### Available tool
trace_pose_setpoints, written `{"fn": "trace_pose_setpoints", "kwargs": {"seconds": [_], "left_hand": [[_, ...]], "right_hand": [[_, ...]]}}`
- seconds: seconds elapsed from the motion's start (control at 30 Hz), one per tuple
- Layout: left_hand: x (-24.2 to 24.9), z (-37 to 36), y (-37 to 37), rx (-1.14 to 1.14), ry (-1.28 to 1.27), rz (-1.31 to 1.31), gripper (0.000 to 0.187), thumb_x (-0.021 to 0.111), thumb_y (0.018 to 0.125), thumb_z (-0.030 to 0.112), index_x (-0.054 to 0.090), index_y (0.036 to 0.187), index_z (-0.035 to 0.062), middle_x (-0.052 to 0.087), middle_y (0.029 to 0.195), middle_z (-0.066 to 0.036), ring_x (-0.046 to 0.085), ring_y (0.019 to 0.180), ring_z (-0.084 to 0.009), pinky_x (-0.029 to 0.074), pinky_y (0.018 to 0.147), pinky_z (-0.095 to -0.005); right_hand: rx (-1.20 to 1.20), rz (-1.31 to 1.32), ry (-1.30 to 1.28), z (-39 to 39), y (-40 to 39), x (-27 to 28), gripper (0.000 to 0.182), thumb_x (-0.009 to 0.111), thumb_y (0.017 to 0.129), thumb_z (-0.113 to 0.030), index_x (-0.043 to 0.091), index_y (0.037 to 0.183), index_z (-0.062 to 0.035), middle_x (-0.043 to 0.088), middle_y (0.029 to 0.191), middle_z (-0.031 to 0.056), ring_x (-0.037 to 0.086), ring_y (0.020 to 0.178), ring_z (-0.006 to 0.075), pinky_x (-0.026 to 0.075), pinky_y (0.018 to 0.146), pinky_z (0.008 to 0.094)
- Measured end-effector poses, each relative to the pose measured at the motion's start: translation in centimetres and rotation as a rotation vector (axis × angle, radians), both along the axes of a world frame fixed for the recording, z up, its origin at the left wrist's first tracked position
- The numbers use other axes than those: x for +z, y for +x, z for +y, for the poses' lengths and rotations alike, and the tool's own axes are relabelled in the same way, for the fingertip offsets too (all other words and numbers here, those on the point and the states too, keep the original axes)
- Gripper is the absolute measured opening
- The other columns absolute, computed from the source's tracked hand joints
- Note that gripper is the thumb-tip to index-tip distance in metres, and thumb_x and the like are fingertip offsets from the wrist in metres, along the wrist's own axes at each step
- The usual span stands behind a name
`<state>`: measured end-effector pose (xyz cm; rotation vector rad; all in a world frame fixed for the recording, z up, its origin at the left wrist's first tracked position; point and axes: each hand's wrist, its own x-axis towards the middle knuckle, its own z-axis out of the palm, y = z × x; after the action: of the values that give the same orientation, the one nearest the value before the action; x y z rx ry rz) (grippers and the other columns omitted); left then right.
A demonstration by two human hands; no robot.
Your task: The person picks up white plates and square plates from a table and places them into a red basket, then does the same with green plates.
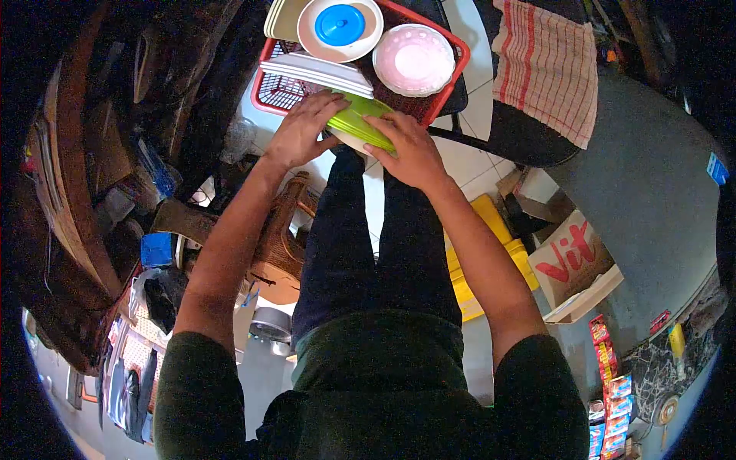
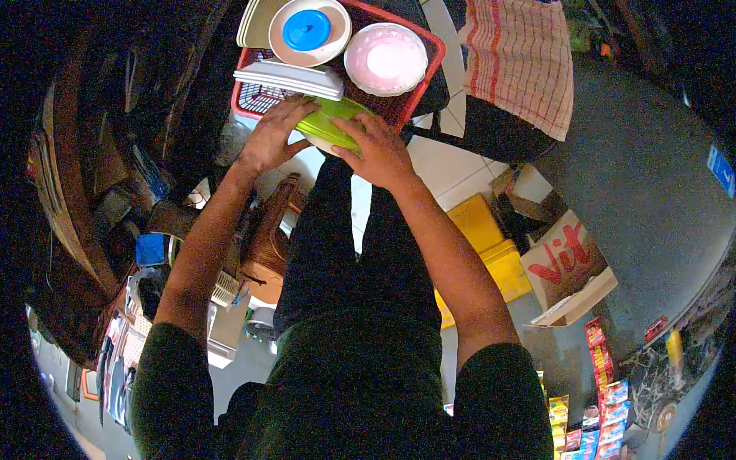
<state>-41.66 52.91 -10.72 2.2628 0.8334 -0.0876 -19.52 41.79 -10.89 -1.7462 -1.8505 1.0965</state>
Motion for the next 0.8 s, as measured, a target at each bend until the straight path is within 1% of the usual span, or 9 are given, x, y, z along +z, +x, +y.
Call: {"fn": "trace_pose_setpoints", "kwargs": {"seconds": [0.07,0.13,0.17,0.23,0.33,0.47,0.53,0.67,0.8], "left_hand": [[0.1,0.1,0.4,0.021,0.000,-0.008,0.067,0.078,0.074,0.016,0.047,0.134,0.0097,0.049,0.137,-0.018,0.046,0.128,-0.0372,0.036,0.109,-0.0465],[-0.2,0.4,0.7,0.036,0.017,-0.079,0.064,0.078,0.073,0.011,0.049,0.130,0.0079,0.052,0.129,-0.018,0.051,0.119,-0.0372,0.045,0.101,-0.0446],[-0.2,0.4,0.8,0.036,0.016,-0.079,0.064,0.078,0.073,0.011,0.049,0.130,0.0079,0.052,0.129,-0.018,0.051,0.119,-0.0372,0.045,0.101,-0.0446],[0.0,0.5,1.1,0.090,-0.055,-0.113,0.063,0.079,0.071,0.007,0.050,0.127,0.0049,0.055,0.120,-0.018,0.056,0.110,-0.0358,0.053,0.090,-0.0406],[-0.2,0.5,1.4,0.148,-0.060,-0.141,0.063,0.080,0.069,0.005,0.051,0.125,0.0025,0.055,0.116,-0.018,0.057,0.106,-0.0344,0.056,0.082,-0.0375],[0.2,0.6,1.7,0.158,-0.092,-0.171,0.064,0.082,0.069,0.011,0.051,0.125,0.0016,0.056,0.117,-0.018,0.056,0.109,-0.0356,0.053,0.087,-0.0402],[0.4,0.4,1.8,0.178,-0.067,-0.150,0.065,0.083,0.070,0.028,0.052,0.122,0.0035,0.057,0.117,-0.017,0.054,0.111,-0.0366,0.044,0.096,-0.0440],[0.7,-0.2,2.0,0.230,-0.065,-0.210,0.063,0.081,0.072,0.029,0.053,0.122,0.0036,0.056,0.116,-0.018,0.054,0.111,-0.0365,0.044,0.096,-0.0436],[-0.5,-1.1,1.8,0.332,-0.052,-0.188,0.064,0.079,0.078,0.026,0.048,0.127,-0.0018,0.053,0.123,-0.021,0.051,0.117,-0.0371,0.040,0.102,-0.0424]], "right_hand": [[-0.008,0.011,-0.014,0.1,0.2,0.0,0.051,0.065,0.088,-0.035,0.053,0.134,-0.0178,0.053,0.124,0.0150,0.053,0.115,0.0340,0.043,0.098,0.0451],[0.006,0.015,0.007,0.3,0.5,0.1,0.057,0.069,0.085,-0.035,0.050,0.136,-0.0164,0.053,0.124,0.0153,0.053,0.115,0.0338,0.043,0.097,0.0452],[0.005,0.015,0.006,0.4,0.6,0.2,0.057,0.069,0.085,-0.035,0.050,0.136,-0.0164,0.053,0.124,0.0153,0.053,0.115,0.0338,0.043,0.097,0.0452],[-0.004,0.036,-0.001,0.6,0.9,0.1,0.061,0.070,0.082,-0.039,0.050,0.135,-0.0160,0.053,0.122,0.0167,0.054,0.112,0.0360,0.045,0.094,0.0485],[-0.020,0.037,0.021,0.7,1.2,-0.1,0.063,0.071,0.082,-0.040,0.049,0.135,-0.0152,0.054,0.123,0.0167,0.054,0.112,0.0356,0.045,0.094,0.0483],[-0.045,0.018,0.062,0.5,1.4,-0.3,0.062,0.071,0.082,-0.039,0.049,0.135,-0.0156,0.054,0.122,0.0167,0.054,0.112,0.0355,0.045,0.094,0.0475],[-0.033,-0.012,0.059,0.5,1.5,-0.7,0.058,0.070,0.083,-0.036,0.051,0.134,-0.0156,0.056,0.120,0.0165,0.055,0.109,0.0351,0.046,0.092,0.0469],[-0.034,0.032,0.060,0.8,1.8,-1.3,0.054,0.068,0.085,-0.034,0.052,0.133,-0.0157,0.057,0.117,0.0156,0.057,0.106,0.0345,0.047,0.091,0.0460],[-0.033,0.049,0.029,1.6,2.2,-0.5,0.047,0.065,0.088,-0.029,0.054,0.131,-0.0132,0.058,0.116,0.0142,0.057,0.107,0.0333,0.047,0.091,0.0439]]}}
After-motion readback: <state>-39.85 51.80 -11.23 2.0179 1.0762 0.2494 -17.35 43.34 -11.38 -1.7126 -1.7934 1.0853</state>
